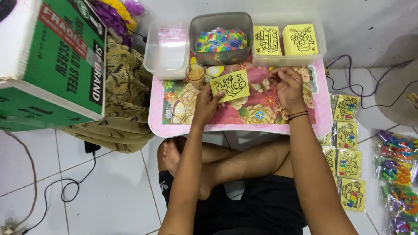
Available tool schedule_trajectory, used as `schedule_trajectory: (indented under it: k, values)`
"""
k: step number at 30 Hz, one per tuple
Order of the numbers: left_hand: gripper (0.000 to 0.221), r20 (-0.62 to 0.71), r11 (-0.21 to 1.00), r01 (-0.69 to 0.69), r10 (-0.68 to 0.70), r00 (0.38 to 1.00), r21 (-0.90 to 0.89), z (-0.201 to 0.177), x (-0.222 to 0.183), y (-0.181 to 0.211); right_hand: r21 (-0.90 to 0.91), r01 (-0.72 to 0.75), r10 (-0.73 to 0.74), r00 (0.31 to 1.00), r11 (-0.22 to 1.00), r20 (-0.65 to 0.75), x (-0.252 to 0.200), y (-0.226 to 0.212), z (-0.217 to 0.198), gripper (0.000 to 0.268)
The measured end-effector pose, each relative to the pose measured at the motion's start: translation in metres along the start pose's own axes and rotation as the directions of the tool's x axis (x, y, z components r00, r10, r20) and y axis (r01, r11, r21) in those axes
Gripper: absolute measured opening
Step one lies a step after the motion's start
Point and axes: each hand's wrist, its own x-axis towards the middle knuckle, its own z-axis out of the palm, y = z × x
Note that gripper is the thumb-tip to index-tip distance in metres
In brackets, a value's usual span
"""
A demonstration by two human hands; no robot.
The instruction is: Assembling sand art kits by placing printed cards and colored sand packets into plastic sleeves.
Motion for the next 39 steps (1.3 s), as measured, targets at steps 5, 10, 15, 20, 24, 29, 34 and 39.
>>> schedule_trajectory:
  k: [5,10,15,20,24,29,34,39]
  values:
    - [0.025,-0.035,1.0,-0.004,0.005,0.999,0.02,-0.002,-0.002,-0.011,-0.163,0.092,-0.106,0.991,0.982,-0.083,0.004,-0.001,0.007,0.019]
    - [0.03,-0.049,0.998,0.008,-0.005,0.999,0.065,-0.005,-0.003,-0.002,-0.404,0.237,-0.346,0.911,0.884,-0.223,0.03,-0.021,0.041,0.014]
    - [0.039,-0.055,0.99,0.058,-0.052,0.997,0.127,-0.01,-0.003,0.002,-0.73,0.405,-0.466,0.875,0.55,0.133,0.077,-0.052,0.082,0.01]
    - [0.037,-0.048,0.988,0.095,-0.09,0.995,0.125,-0.009,-0.001,0.003,-0.832,0.497,-0.195,0.867,0.249,0.459,0.115,-0.071,0.13,0.013]
    - [0.037,-0.048,0.985,0.131,-0.126,0.991,0.111,-0.008,-0.001,0.017,-0.883,0.455,0.199,0.882,-0.118,0.428,0.155,-0.044,0.153,0.018]
    - [0.033,-0.056,0.985,0.152,-0.147,0.988,0.085,-0.008,0.002,0.02,-0.883,0.396,0.231,0.911,-0.251,0.342,0.182,0.003,0.162,0.012]
    - [0.025,-0.059,0.987,0.148,-0.144,0.988,0.064,-0.008,0.003,0.045,-0.839,0.411,0.292,0.902,-0.357,0.318,0.192,0.014,0.17,0.01]
    - [0.025,-0.042,0.99,0.117,-0.114,0.993,0.078,-0.007,0.005,0.043,-0.87,0.383,0.331,0.901,-0.311,0.279,0.189,0.013,0.173,0.012]
